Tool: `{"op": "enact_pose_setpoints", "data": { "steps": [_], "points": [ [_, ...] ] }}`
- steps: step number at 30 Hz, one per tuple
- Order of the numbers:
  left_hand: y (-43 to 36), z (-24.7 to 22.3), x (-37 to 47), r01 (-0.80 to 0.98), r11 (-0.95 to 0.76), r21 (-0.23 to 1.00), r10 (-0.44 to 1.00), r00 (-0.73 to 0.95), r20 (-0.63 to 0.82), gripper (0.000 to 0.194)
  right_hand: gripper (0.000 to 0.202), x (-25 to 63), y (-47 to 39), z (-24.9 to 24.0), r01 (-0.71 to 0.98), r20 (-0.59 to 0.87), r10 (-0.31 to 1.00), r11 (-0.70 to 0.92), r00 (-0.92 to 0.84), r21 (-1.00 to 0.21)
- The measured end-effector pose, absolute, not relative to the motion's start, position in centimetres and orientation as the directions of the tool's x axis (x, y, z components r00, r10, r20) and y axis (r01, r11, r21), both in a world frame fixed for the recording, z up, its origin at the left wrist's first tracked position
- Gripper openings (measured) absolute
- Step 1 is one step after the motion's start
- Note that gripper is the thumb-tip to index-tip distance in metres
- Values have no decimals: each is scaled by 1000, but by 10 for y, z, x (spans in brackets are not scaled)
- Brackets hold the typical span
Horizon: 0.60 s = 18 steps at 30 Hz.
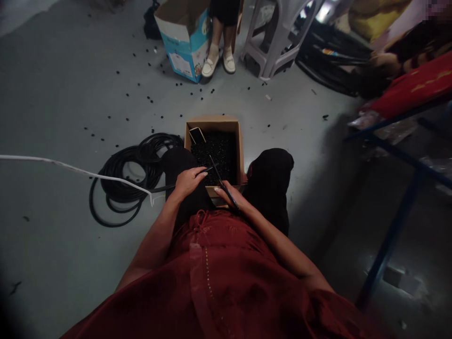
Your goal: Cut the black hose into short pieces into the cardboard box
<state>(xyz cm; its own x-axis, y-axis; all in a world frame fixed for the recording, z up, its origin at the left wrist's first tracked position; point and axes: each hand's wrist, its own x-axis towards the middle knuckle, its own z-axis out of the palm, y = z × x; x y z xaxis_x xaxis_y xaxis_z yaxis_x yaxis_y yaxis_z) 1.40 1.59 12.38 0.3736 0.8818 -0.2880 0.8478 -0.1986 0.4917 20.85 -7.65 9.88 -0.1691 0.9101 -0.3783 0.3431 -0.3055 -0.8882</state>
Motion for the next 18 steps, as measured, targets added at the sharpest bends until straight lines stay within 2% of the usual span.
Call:
{"op": "enact_pose_setpoints", "data": {
  "steps": [6,18],
  "points": [
    [17,125,16,869,-219,444,867,382,-320,40,40,206,-73,89,368,-422,895,-347,-144,-863],
    [14,129,22,906,-271,327,849,384,-362,38,37,206,-76,74,508,-425,901,-327,-87,-797]
  ]
}}
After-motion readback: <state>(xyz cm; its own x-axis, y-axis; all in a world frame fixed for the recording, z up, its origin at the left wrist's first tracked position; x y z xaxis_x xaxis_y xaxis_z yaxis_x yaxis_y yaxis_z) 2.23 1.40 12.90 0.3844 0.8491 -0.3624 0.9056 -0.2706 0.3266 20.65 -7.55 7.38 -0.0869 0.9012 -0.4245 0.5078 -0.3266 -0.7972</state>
